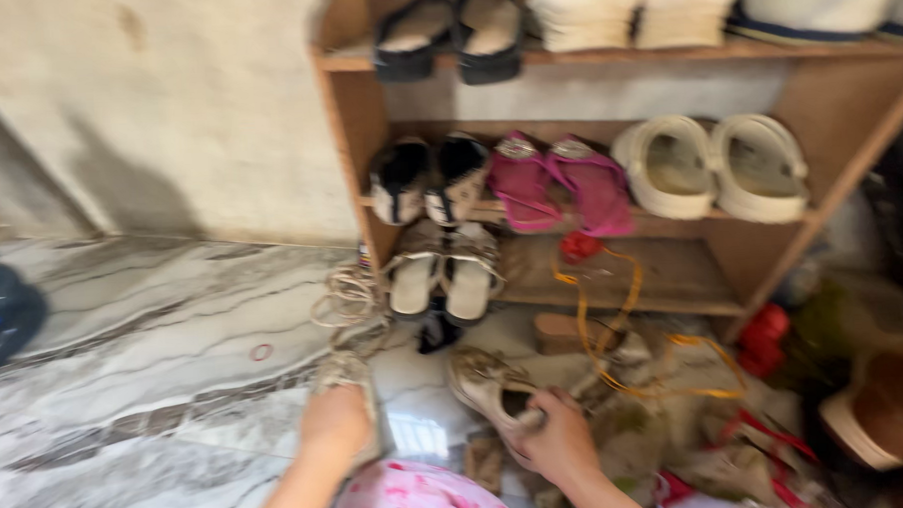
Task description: The person organizes a variety of shoes from the floor onto a three-tier wooden shoe rack. They pick up pairs of sneakers, flats, sandals, and boots, then place them neatly on the shelves.
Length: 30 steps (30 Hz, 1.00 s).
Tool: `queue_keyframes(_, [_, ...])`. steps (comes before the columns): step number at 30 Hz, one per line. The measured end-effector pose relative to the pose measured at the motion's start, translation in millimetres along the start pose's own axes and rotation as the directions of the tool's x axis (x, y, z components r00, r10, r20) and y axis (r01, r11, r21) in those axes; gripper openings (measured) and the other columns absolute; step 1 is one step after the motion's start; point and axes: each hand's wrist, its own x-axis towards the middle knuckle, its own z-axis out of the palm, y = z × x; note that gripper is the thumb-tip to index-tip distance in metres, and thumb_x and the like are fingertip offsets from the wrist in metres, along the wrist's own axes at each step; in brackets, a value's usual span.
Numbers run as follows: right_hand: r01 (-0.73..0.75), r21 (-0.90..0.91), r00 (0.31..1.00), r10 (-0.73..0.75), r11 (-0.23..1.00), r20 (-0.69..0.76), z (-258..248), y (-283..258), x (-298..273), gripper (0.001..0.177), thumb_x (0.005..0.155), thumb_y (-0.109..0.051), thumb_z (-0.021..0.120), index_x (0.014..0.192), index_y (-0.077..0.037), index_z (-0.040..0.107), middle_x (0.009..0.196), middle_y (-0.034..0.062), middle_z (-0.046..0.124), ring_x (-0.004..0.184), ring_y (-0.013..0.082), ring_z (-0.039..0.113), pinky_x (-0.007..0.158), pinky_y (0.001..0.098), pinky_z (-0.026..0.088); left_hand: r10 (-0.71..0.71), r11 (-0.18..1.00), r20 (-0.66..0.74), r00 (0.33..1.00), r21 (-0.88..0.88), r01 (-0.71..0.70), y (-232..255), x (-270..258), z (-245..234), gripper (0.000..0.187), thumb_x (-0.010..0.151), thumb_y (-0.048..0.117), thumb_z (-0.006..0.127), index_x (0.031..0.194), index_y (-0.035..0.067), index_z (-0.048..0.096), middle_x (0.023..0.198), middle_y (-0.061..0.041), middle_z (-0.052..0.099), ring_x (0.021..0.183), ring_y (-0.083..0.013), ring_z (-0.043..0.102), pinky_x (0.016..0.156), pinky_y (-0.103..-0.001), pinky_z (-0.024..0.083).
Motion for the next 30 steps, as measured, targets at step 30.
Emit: queue_keyframes(30, [-0.042, -0.147, 0.908, -0.023, 0.988, -0.418, -154.0, -19.0, 37.4, 0.053, 0.061, -0.034, 0.09, 0.106, -0.013, 0.074, 0.139, 0.0099, 0.065, 0.116, 0.0348, 0.066, 0.091, 0.0432, 0.054, 0.508, 0.782, -0.395, 0.765, -0.16, -0.602, 264.7, -72.4, -37.4, 0.017, 0.082, 0.007, 0.07, 0.098, 0.008, 0.067, 0.1, -0.012, 0.067, 0.102, -0.0364, 0.063, 0.074, -0.044, 0.058])
